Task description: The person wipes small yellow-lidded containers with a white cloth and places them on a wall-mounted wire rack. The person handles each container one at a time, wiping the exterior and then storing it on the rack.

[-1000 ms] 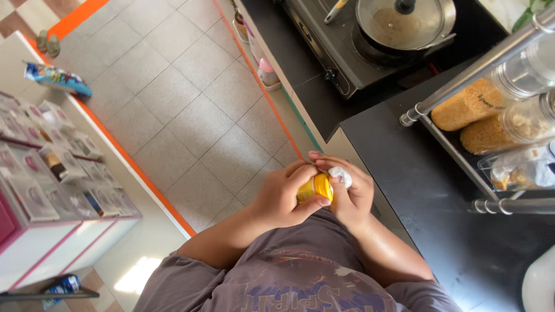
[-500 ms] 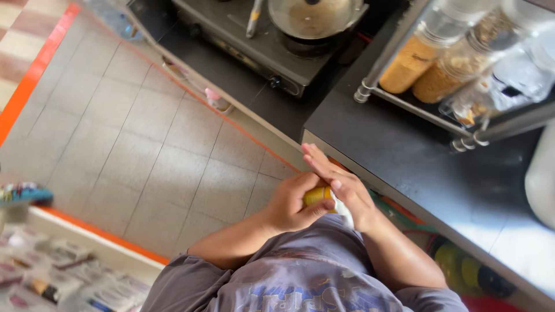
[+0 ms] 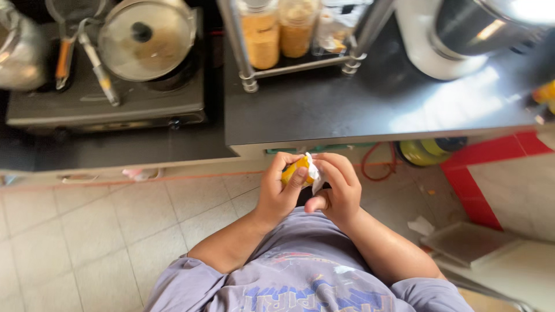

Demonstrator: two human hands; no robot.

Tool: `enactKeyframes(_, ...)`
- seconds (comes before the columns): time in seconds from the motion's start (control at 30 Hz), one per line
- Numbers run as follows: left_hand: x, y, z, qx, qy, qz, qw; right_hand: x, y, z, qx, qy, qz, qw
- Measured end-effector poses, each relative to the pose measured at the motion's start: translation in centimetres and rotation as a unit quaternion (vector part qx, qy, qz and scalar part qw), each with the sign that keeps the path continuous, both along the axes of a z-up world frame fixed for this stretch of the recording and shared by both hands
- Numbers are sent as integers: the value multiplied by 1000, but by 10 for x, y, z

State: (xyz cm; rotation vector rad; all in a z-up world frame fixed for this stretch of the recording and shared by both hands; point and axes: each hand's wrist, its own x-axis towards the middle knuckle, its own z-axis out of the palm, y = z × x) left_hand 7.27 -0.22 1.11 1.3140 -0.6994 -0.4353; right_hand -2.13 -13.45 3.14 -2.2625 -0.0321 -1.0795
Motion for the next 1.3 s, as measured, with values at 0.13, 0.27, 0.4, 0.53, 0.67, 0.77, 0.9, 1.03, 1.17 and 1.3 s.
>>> enactKeyframes(0.13,-4,-5,1,17,-17,-33,999,-21,-8,13,-14,31,-17,999)
enactKeyframes(0.27,-6,-6,9,55,-53,-69,995,-32,-20,20,27,87,51,994)
enactKeyframes(0.4,-14,-8,17,114,-95,-77,986,-40,-39,20,37,86,116,989)
enactKeyframes(0.53,-37,-15,23,51,-18,-90,994,-50,-48,13,34,-7,90,995)
enactKeyframes(0.67,-66,-29,25,74,-49,-73,993,-78,-64,10,47,0,88,995)
enactKeyframes(0.77,-92,-47,30,86,-77,-76,990,-105,-84,14,45,23,128,991)
enactKeyframes(0.9,-133,-66,41,76,-64,-115,988,-145,-110,18,26,34,166,985)
enactKeyframes(1.03,-167,-84,45,56,-52,-154,985,-179,-133,14,65,35,183,980)
enactKeyframes(1.17,-203,-99,42,50,28,-146,988,-208,-156,12,9,-19,155,988)
enactKeyframes(1.3,-234,-114,40,56,5,-61,997,-224,-170,12,25,-24,154,987)
